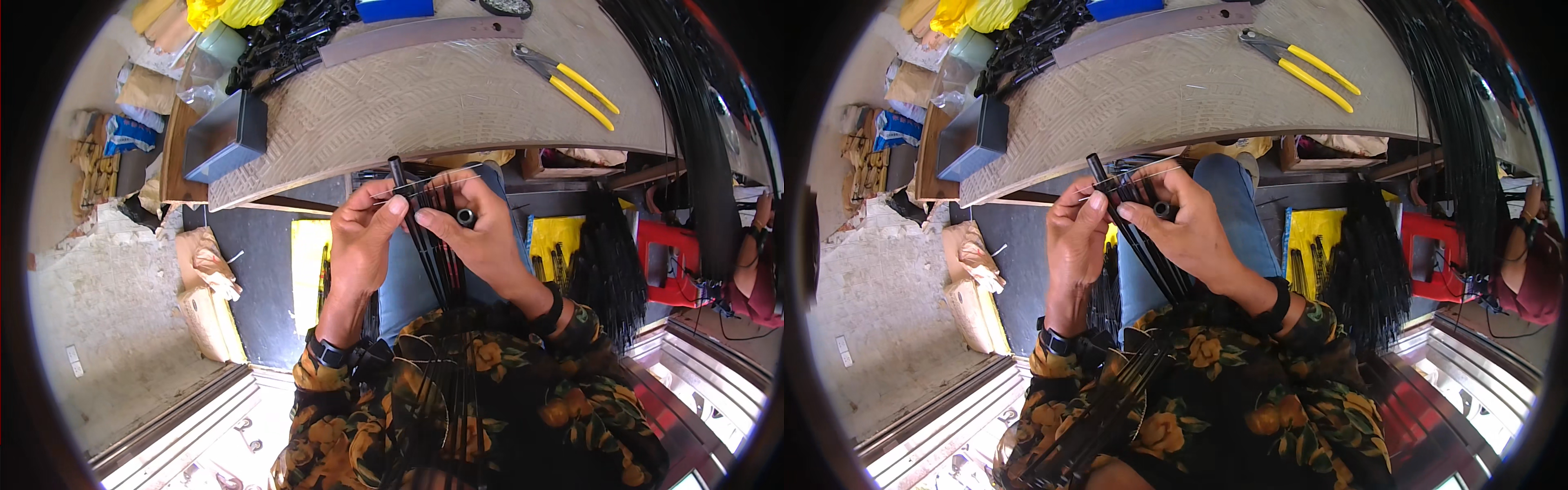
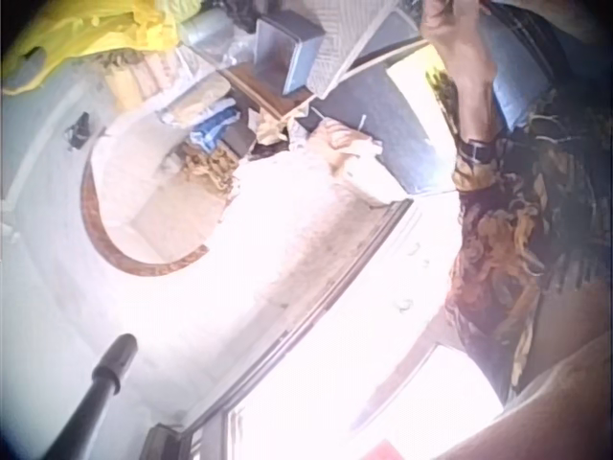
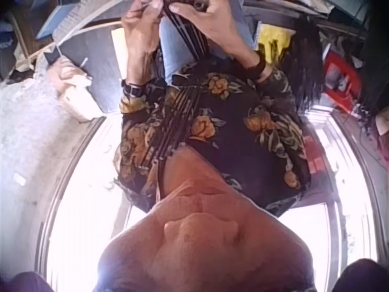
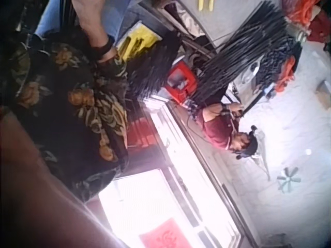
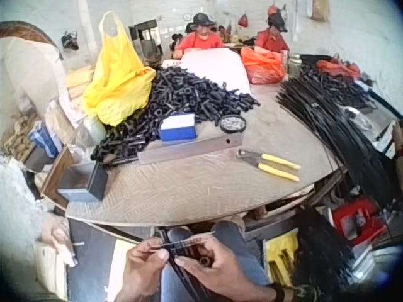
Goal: Assemble umbrella frame components by inserting ribs into a central hub and securing them with pliers.
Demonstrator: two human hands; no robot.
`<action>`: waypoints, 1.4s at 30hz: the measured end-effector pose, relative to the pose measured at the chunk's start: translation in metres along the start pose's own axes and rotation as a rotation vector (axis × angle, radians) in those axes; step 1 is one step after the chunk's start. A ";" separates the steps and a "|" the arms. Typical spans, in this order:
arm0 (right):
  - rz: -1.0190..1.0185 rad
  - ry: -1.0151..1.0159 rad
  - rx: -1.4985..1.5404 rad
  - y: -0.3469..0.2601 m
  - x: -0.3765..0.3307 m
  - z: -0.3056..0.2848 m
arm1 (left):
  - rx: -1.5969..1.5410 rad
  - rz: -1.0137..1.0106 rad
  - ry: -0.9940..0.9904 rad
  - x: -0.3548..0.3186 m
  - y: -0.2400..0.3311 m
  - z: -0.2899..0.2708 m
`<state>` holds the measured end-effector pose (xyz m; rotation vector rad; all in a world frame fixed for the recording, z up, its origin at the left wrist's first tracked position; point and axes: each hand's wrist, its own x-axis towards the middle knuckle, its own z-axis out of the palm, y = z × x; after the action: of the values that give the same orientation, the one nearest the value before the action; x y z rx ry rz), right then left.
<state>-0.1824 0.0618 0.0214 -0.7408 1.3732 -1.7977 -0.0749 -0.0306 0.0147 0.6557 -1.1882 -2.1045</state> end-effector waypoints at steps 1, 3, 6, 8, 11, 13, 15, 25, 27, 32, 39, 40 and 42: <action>-0.038 0.060 0.088 0.000 0.001 0.004 | -0.035 -0.012 0.008 -0.002 0.000 0.000; -0.067 0.035 0.064 0.003 0.001 0.004 | -0.047 -0.005 0.000 -0.006 0.000 0.001; -0.046 -0.072 -0.024 0.004 0.002 -0.007 | -0.072 0.004 -0.009 -0.006 -0.002 0.001; 0.005 -0.157 -0.081 0.005 0.002 -0.013 | -0.077 0.008 -0.004 -0.006 -0.004 0.001; 0.023 -0.179 -0.106 0.001 0.002 -0.012 | -0.083 0.029 0.020 -0.008 -0.003 0.003; 0.051 -0.146 -0.196 0.003 0.002 -0.012 | -0.062 0.048 0.044 -0.008 -0.005 0.006; 0.069 -0.194 -0.109 0.006 0.007 -0.014 | -0.113 0.049 0.045 -0.009 -0.010 0.008; -0.349 0.091 0.011 -0.024 0.046 -0.063 | -0.233 0.122 -0.055 0.000 -0.029 0.019; -0.285 0.132 0.233 -0.063 0.071 -0.058 | -0.368 -0.004 -0.084 -0.002 -0.022 0.029; 0.128 -0.698 -0.468 -0.088 0.101 -0.024 | -0.419 -0.115 -0.065 -0.001 -0.023 0.031; 0.131 -0.714 -0.476 -0.079 0.098 -0.023 | -0.518 -0.111 -0.080 -0.005 -0.020 0.031; 0.060 -0.713 -0.385 -0.075 0.098 -0.024 | -0.517 -0.121 -0.072 -0.006 -0.019 0.031; 0.010 -0.717 -0.397 -0.073 0.099 -0.025 | -0.507 -0.115 -0.070 -0.006 -0.017 0.032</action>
<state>-0.2735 0.0041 0.0865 -1.4142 1.2192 -1.0693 -0.0973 -0.0018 0.0151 0.4228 -0.6140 -2.4116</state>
